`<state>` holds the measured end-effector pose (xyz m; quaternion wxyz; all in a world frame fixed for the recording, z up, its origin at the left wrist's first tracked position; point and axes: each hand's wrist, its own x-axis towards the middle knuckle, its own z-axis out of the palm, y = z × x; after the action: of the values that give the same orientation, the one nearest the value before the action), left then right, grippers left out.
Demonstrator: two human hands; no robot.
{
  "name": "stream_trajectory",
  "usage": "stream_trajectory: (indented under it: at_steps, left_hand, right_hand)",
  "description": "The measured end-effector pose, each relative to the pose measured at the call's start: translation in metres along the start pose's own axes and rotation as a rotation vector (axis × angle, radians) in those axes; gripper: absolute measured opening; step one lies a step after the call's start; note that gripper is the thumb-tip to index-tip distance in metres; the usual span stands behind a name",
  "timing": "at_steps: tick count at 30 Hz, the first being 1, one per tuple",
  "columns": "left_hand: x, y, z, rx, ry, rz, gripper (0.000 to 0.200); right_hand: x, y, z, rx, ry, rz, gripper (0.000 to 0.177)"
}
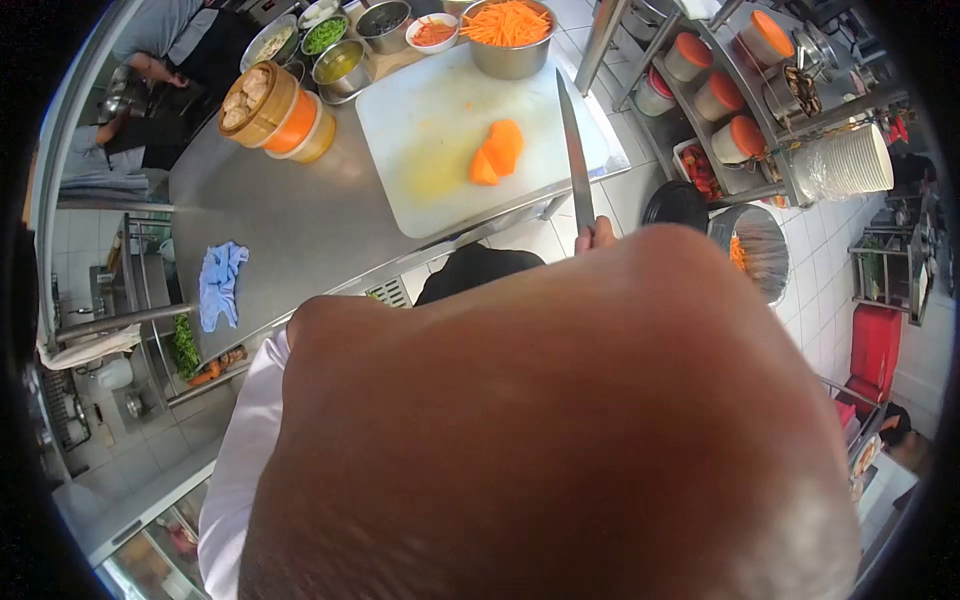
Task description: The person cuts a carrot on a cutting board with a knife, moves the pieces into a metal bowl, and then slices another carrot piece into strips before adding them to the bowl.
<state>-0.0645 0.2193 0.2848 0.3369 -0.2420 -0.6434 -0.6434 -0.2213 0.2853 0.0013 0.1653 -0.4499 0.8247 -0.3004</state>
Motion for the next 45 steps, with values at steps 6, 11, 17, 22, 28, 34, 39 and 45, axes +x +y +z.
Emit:
stream_trajectory:
  at_steps: [6, 11, 17, 22, 28, 34, 39, 45]
  left_hand:
    - [-0.008, 0.006, -0.01, 0.089, 0.001, -0.038, 0.019]
    - [-0.016, 0.008, -0.016, 0.155, 0.012, -0.072, 0.019]
    - [-0.01, 0.0, -0.02, 0.259, 0.023, -0.111, 0.018]
    - [-0.067, -0.035, -0.049, 0.794, 0.282, -0.572, 0.016]
    - [-0.202, -0.118, -0.111, 1.409, 0.394, -0.802, 0.03]
    - [-0.215, -0.147, -0.121, 1.431, 0.284, -0.824, 0.034]
    - [-0.215, -0.152, -0.131, 1.399, 0.256, -0.862, 0.032]
    - [-0.215, -0.152, -0.138, 1.369, 0.225, -0.805, 0.027]
  right_hand:
    - [-0.001, 0.003, 0.0, -0.069, -0.034, -0.014, 0.02]
    - [-0.001, 0.006, 0.007, -0.137, -0.03, -0.031, 0.019]
    - [-0.002, 0.016, 0.012, -0.052, -0.034, -0.204, 0.016]
    - [-0.006, -0.012, -0.011, -0.048, -0.066, -0.334, 0.013]
    - [-0.007, -0.031, -0.003, -0.122, -0.155, -0.298, 0.016]
    - [-0.01, -0.056, 0.003, -0.186, -0.256, -0.286, 0.015]
    - [-0.013, -0.059, 0.007, -0.166, -0.251, -0.306, 0.014]
    - [-0.015, -0.064, 0.003, -0.184, -0.301, -0.272, 0.016]
